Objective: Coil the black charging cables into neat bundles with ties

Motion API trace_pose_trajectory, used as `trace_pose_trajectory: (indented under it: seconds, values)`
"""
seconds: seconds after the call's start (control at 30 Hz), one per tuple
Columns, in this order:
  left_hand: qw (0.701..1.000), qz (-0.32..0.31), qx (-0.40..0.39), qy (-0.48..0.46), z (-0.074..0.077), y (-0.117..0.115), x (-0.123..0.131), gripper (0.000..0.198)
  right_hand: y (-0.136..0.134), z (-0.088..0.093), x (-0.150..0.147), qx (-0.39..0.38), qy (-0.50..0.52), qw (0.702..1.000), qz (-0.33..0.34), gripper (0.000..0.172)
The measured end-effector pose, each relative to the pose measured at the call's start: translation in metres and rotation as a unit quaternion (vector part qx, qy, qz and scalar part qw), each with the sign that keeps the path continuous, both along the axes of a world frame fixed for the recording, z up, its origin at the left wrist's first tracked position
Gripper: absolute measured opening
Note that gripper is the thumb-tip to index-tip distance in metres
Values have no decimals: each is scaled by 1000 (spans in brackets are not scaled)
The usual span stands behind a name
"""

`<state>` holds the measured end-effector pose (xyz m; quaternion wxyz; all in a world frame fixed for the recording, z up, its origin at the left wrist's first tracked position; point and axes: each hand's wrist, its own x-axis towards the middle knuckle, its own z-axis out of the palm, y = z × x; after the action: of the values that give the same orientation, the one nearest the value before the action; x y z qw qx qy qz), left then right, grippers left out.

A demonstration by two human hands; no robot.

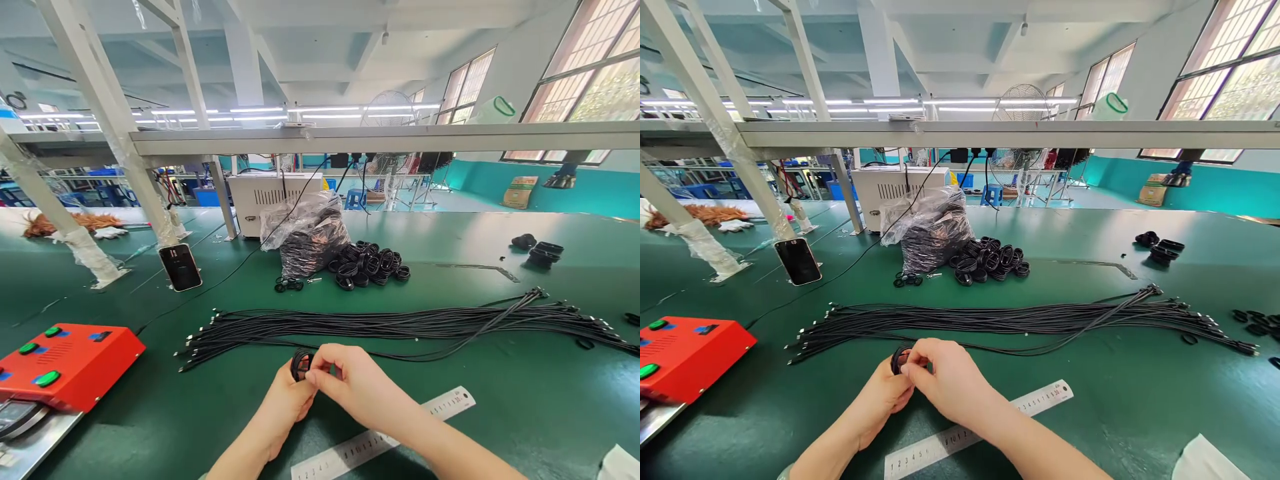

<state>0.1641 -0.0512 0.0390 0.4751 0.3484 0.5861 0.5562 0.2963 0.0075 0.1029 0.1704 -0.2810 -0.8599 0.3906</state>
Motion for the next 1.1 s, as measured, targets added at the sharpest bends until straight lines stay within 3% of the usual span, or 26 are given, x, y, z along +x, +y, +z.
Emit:
trace_pose_trajectory:
  seconds: [0.07, 0.17, 0.3, 0.37, 0.47, 0.57, 0.83, 0.9, 0.97, 1.03, 1.1]
  values:
    - [1000, 0, 9, 4, 0, -3, 0, 21, -8, -4, -3, 15, 26, 999, 13, 10]
    - [1000, 6, 21, 13, 1, -6, 0, 15, -13, -10, -3, 39, 40, 994, 95, 8]
    - [1000, 0, 26, 5, 4, -5, -2, 16, 0, -10, 3, 19, 33, 988, 147, 7]
    - [1000, -3, 23, -7, 5, -4, -4, 25, 13, -8, 6, -40, 26, 988, 145, 10]
    - [1000, -3, 18, -23, 9, -1, -7, 42, 29, -5, 8, -133, 24, 983, 125, 28]
    - [999, -4, 27, -36, 14, -2, -8, 61, 35, -6, 7, -184, 49, 978, 90, 34]
    - [996, -13, 79, 47, 23, -9, -7, 65, 38, -26, -5, -396, 140, 907, 5, 11]
    - [993, 17, 73, 90, 19, -8, -7, 66, 39, -25, -5, -399, 170, 901, -18, 12]
    - [990, 33, 59, 121, 15, -8, -8, 68, 35, -21, -5, -354, 172, 919, -7, 23]
    - [991, 2, 46, 128, 13, -10, -8, 62, 30, -18, -5, -276, 154, 948, 27, 39]
    - [994, -64, 33, 87, 16, -13, -9, 51, 27, -17, -5, -217, 144, 965, 36, 42]
